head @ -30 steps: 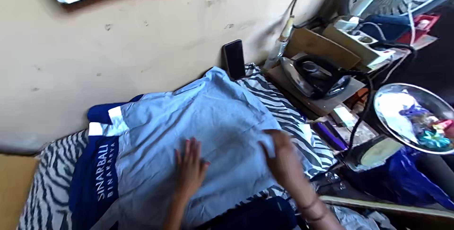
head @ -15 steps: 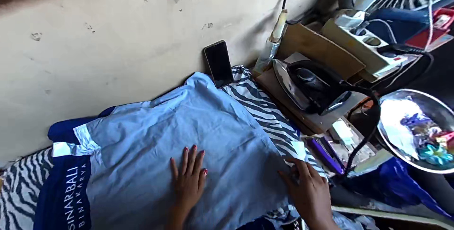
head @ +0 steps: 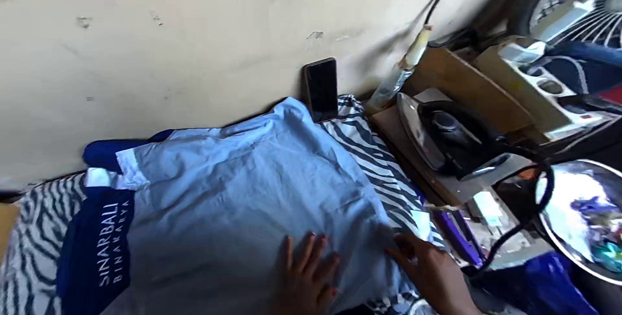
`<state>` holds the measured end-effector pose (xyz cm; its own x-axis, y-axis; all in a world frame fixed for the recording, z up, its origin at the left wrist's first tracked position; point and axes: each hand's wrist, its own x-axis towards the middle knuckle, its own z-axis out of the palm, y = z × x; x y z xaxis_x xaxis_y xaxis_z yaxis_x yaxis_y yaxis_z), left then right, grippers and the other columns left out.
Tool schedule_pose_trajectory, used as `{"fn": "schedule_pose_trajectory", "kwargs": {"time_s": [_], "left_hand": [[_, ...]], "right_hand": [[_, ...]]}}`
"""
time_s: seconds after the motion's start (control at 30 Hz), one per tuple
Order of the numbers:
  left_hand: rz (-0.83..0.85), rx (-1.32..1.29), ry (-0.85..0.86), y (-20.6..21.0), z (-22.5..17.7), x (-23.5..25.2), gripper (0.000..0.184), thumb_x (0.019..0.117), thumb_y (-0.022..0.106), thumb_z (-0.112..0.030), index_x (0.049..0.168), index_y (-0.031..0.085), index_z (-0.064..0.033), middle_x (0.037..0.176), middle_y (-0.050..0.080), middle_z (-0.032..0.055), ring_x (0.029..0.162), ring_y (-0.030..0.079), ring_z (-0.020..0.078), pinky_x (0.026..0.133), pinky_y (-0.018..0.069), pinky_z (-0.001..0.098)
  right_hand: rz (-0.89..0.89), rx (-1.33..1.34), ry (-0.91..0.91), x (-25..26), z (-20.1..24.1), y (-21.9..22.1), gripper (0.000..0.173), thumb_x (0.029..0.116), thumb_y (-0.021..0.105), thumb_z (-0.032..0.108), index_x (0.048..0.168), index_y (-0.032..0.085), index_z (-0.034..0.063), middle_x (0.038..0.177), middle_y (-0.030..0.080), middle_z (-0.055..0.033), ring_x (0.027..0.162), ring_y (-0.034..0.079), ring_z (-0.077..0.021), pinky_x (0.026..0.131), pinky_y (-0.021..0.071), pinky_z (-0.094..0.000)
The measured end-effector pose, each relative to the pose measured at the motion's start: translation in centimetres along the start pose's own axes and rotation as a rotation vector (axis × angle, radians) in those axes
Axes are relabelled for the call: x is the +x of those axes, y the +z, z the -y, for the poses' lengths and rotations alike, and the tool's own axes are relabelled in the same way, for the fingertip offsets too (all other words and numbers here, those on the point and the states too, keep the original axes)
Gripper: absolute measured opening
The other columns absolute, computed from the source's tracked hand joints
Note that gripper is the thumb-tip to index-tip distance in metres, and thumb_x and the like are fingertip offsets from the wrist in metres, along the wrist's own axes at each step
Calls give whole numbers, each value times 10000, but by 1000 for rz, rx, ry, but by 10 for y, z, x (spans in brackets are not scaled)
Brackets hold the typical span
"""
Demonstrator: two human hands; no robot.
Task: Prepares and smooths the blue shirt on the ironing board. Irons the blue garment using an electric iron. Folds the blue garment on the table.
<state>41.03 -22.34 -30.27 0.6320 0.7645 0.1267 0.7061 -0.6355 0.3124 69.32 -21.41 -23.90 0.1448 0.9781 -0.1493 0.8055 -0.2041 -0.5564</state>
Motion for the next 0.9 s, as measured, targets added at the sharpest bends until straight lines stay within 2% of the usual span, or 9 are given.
{"fn": "schedule_pose_trajectory", "kwargs": {"time_s": [0.13, 0.23, 0.33, 0.47, 0.57, 0.67, 0.73, 0.8, 0.9], "left_hand": [[-45, -415, 8, -17, -1, -8, 446, 1082, 416, -352, 1460, 584, -185, 1562, 499, 47, 1511, 362, 195, 1255, 99, 606], [-349, -122, -245, -25, 52, -22, 456, 1059, 452, -330, 1436, 591, -114, 1522, 536, 107, 1481, 411, 288, 1214, 226, 631], [-323, 259, -608, -35, 125, -56, 651, 1061, 318, -472, 1549, 434, -57, 1608, 403, 170, 1508, 322, 420, 1136, 140, 785], [-332, 327, -854, -52, 175, -77, 688, 1069, 228, -448, 1585, 320, -2, 1655, 273, 228, 1535, 210, 467, 1128, 60, 802], [-310, 363, -543, -36, 138, -62, 632, 1077, 221, -456, 1548, 450, -102, 1617, 377, 195, 1507, 292, 464, 1115, 118, 811], [-183, 222, -162, -10, 71, -44, 565, 1080, 196, -509, 1514, 502, -316, 1623, 410, 49, 1527, 308, 356, 1136, 112, 789], [-146, 89, -44, -3, 43, -39, 565, 1070, 271, -511, 1420, 616, -233, 1571, 487, 62, 1511, 347, 346, 1131, 113, 788], [-147, 57, -16, -2, 38, -39, 589, 1065, 297, -530, 1394, 640, -182, 1551, 510, 68, 1517, 345, 307, 1153, 104, 774], [-153, -29, 0, -7, 42, -41, 556, 1069, 325, -491, 1318, 691, -155, 1510, 556, 72, 1500, 382, 290, 1172, 116, 746]], "right_hand": [[-123, 15, -47, -1, 6, 0, 222, 870, 784, 92, 997, 707, -72, 948, 675, -288, 882, 668, -495, 795, 499, -708], [-161, 30, -44, -7, 15, 2, 225, 901, 757, 121, 1006, 708, -72, 959, 685, -299, 874, 677, -501, 780, 507, -707], [-91, 41, 93, -10, 17, 8, 510, 915, 788, 207, 1303, 617, -78, 1162, 654, -359, 1052, 638, -569, 908, 446, -769], [-234, 26, 62, -10, 6, 19, 226, 890, 771, 68, 1080, 729, -48, 939, 719, -256, 888, 694, -475, 850, 469, -742], [-311, 32, -127, -15, 25, 20, 112, 873, 745, 30, 963, 749, -37, 893, 719, -230, 806, 704, -433, 771, 512, -693], [-35, 146, -506, -31, 66, 30, 91, 875, 723, 81, 930, 791, 57, 873, 759, -107, 792, 744, -285, 768, 602, -536], [237, 232, -639, -30, 78, 38, 139, 933, 713, 174, 1012, 806, 109, 923, 772, -70, 832, 749, -246, 788, 596, -514], [137, 223, -495, -17, 72, 37, 178, 963, 695, 220, 1040, 795, 93, 962, 772, -83, 873, 754, -241, 815, 625, -486], [-192, 75, -102, 17, 44, 31, 386, 966, 716, 306, 1169, 734, -22, 1154, 691, -286, 1097, 651, -497, 918, 522, -670]]}}
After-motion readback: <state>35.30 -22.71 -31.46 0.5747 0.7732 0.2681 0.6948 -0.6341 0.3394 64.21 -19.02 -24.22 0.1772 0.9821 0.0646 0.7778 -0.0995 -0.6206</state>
